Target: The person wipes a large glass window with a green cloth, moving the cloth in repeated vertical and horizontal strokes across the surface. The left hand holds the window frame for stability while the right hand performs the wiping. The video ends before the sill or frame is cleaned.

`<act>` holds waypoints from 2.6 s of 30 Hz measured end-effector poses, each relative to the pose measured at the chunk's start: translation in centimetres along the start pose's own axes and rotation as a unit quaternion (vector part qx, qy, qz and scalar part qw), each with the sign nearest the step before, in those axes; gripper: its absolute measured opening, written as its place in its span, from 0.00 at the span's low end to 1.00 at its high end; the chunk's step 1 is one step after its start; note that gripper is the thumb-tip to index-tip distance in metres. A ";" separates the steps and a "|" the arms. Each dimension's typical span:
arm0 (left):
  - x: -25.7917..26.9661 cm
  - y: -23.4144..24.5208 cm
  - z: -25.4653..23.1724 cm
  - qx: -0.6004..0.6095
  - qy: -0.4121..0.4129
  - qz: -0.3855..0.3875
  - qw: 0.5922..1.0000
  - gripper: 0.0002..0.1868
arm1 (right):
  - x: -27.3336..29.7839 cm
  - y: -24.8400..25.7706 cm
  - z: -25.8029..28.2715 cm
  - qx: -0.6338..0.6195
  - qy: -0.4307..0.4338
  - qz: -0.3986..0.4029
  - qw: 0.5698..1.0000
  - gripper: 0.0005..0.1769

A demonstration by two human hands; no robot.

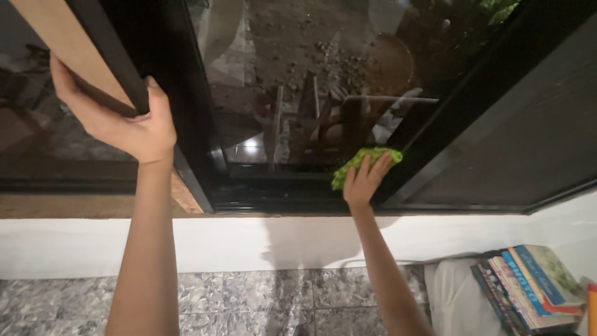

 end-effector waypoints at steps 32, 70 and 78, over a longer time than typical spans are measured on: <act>-0.5 0.2 -1.0 0.019 -0.006 0.022 1.000 0.43 | -1.3 -1.2 1.5 0.026 -0.022 -0.080 0.996 0.31; -0.7 0.0 -0.9 0.030 0.006 -0.004 1.000 0.42 | -11.0 4.1 0.8 0.052 0.009 -0.097 0.994 0.38; -0.6 0.3 -0.6 0.005 0.044 0.008 0.999 0.44 | -19.0 1.1 7.0 0.146 -0.065 -0.160 0.974 0.32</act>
Point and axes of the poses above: each hand's wrist, its own x-axis away from the middle knuckle, its own y-axis out of the back of the hand, z = x × y, the point moved 10 cm from there along -x, towards the middle knuckle, and after that the axes turned 9 degrees about -x, right-handed, at the moved point
